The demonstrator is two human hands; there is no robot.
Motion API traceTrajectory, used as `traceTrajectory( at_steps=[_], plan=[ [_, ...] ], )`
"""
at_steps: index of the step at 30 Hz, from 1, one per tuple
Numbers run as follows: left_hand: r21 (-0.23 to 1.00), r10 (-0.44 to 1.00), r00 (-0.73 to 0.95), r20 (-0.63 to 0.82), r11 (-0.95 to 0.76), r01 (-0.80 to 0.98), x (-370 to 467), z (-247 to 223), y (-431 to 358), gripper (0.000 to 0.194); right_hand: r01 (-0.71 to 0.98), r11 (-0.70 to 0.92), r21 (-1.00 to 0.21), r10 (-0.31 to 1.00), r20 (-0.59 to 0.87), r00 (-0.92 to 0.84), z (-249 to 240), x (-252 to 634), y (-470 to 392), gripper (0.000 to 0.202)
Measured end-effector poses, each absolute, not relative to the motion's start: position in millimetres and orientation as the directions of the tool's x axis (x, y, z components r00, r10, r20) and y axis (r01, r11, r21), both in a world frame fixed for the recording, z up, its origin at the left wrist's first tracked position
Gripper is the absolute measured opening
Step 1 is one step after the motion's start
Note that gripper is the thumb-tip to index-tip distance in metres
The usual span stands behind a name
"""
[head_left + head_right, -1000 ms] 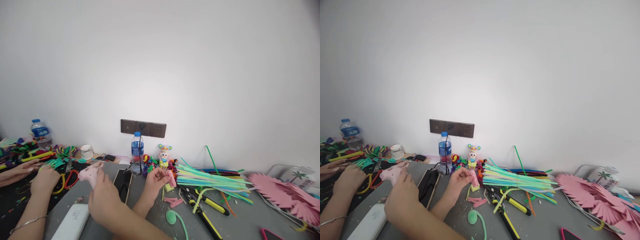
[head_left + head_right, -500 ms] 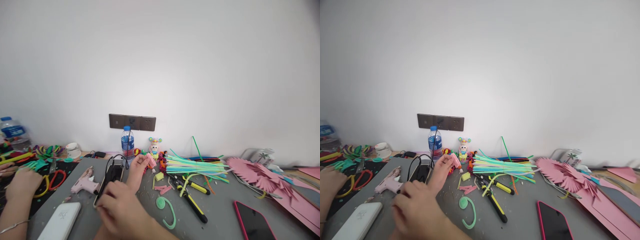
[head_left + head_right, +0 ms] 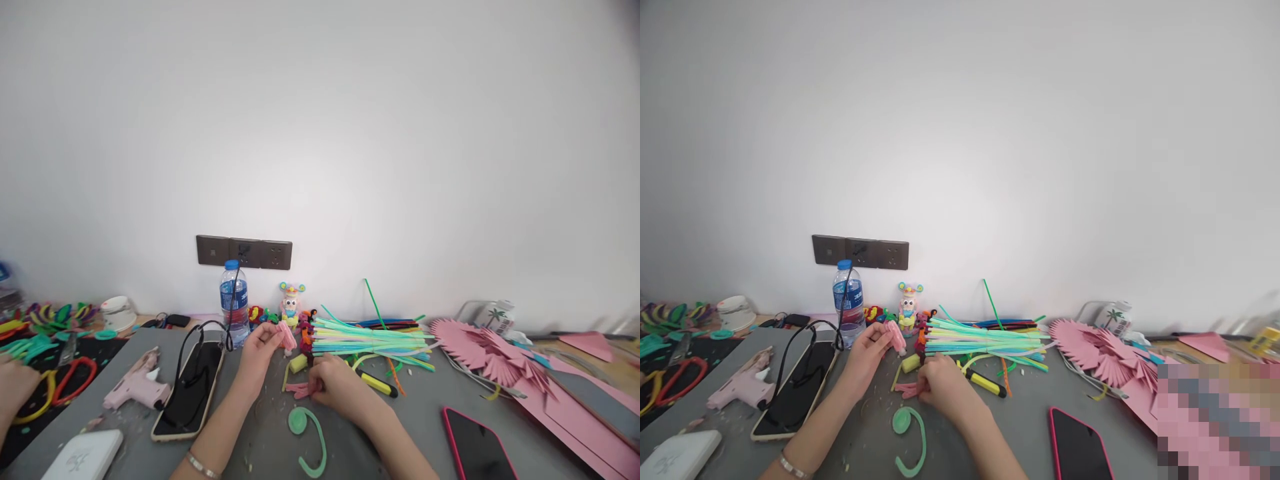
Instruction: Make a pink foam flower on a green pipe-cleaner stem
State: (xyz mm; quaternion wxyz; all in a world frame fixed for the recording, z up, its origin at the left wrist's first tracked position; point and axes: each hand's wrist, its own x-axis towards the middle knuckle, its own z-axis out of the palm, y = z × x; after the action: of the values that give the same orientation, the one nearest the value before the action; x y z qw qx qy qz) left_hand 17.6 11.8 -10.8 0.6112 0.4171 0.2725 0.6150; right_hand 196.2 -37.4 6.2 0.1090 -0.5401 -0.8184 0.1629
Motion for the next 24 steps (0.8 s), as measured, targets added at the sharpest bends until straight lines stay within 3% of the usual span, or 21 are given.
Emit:
traceTrajectory(
  at_steps=[5,9,24],
  plan=[
    [0.837,0.985,0.082,0.15,-0.082,-0.541,20.1,-14.3,11.6,0.029,0.767,0.455,-0.453,0.887,0.154,-0.435,-3.9,198.6,-38.8,0.016],
    [0.833,0.987,0.073,0.14,-0.077,-0.547,21.5,-14.5,9.7,0.03,0.742,0.464,-0.484,0.883,0.185,-0.432,-5.4,196.2,-42.1,0.015],
    [0.84,0.964,0.189,0.188,-0.058,-0.54,20.0,-6.7,1.5,0.025,0.83,0.409,-0.379,0.911,0.214,-0.351,11.6,210.5,-43.6,0.028]
  ],
)
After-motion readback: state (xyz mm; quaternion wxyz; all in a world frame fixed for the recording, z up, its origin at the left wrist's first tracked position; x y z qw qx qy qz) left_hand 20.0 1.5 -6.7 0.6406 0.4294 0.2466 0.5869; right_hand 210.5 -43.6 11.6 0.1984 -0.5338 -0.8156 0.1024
